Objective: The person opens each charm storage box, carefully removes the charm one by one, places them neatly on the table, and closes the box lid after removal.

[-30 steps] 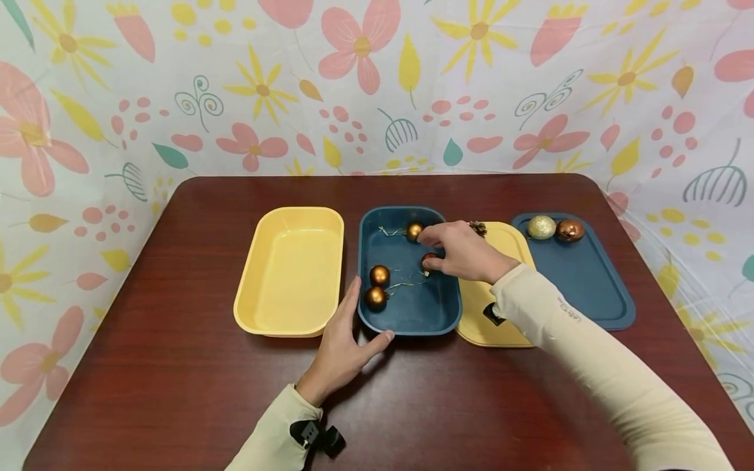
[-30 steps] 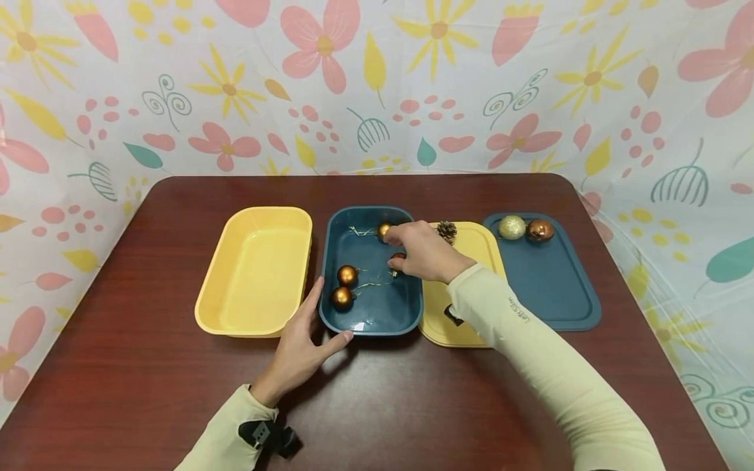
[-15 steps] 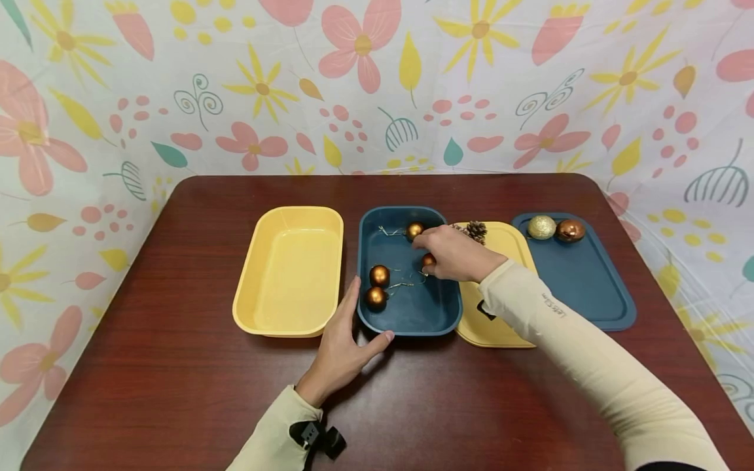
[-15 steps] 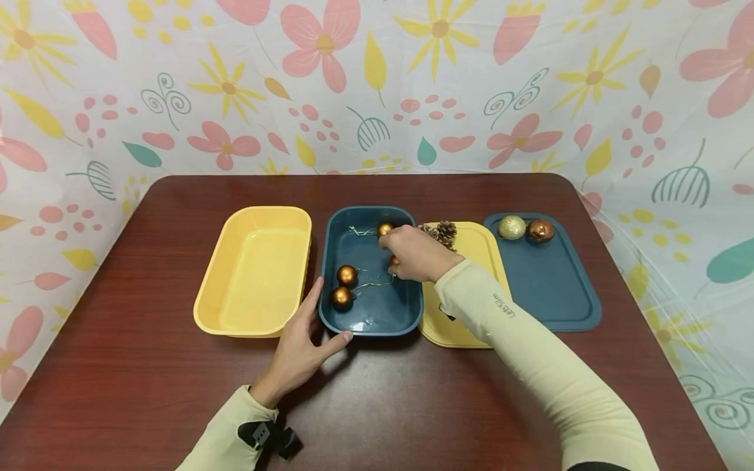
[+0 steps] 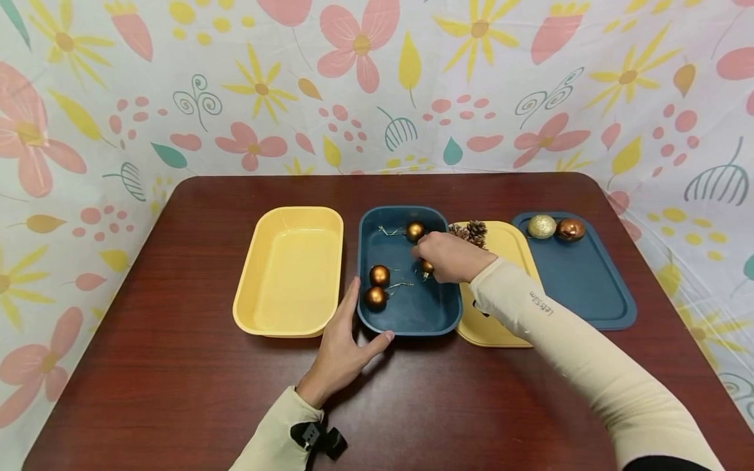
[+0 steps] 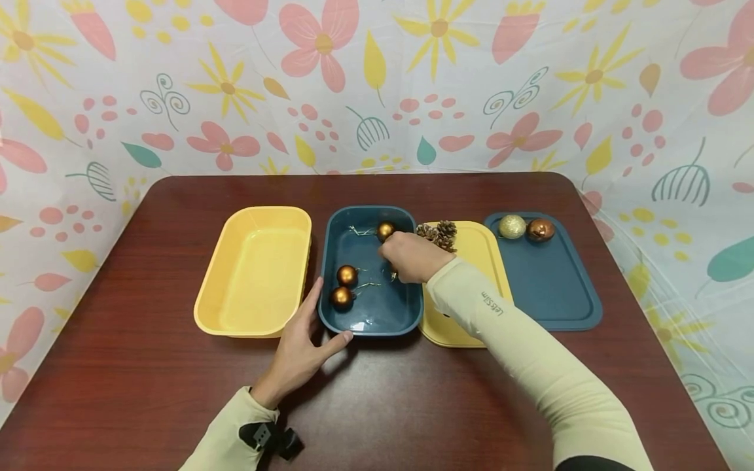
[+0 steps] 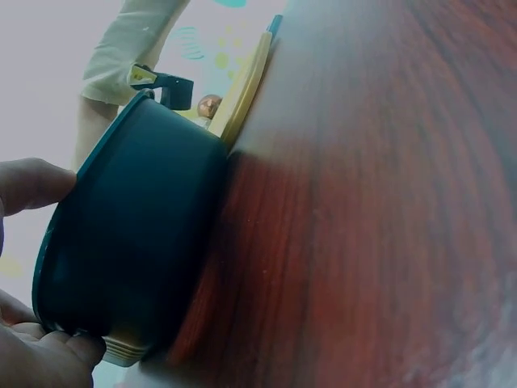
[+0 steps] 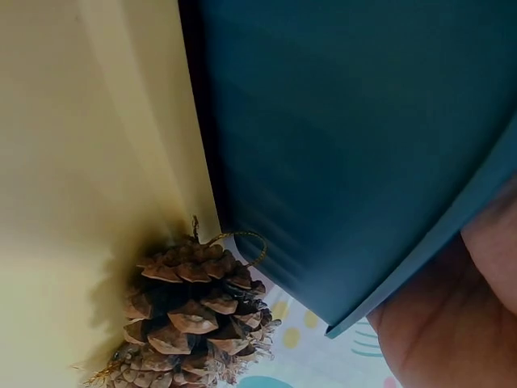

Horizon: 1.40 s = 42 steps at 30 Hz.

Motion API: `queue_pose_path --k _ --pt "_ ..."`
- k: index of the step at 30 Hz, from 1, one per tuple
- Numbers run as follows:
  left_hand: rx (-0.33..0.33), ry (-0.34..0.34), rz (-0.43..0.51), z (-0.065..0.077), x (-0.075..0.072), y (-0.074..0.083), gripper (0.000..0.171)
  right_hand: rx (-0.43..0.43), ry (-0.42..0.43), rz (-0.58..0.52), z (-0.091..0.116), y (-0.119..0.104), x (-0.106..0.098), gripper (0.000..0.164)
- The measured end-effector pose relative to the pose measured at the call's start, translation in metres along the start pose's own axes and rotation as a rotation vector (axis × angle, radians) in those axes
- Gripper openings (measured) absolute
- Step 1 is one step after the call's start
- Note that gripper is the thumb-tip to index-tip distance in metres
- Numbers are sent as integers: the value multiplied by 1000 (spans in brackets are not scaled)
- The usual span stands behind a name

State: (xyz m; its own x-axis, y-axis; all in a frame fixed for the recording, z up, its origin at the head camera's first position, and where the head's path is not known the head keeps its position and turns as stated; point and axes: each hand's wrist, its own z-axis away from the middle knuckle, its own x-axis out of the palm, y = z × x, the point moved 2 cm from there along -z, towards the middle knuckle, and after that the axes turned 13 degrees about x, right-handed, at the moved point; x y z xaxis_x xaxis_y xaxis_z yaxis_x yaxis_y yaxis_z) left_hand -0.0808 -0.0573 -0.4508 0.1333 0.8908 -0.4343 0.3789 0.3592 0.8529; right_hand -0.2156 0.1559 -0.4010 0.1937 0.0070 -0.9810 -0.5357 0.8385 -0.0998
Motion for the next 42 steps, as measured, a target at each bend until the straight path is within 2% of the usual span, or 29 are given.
queue_pose_path --k 22,42 --pt "0 -10 1 -1 -1 0 102 -49 58 -25 0 -1 -1 18" --pt "-2 -17 17 -1 -1 1 102 -64 102 -111 8 -5 -18 22"
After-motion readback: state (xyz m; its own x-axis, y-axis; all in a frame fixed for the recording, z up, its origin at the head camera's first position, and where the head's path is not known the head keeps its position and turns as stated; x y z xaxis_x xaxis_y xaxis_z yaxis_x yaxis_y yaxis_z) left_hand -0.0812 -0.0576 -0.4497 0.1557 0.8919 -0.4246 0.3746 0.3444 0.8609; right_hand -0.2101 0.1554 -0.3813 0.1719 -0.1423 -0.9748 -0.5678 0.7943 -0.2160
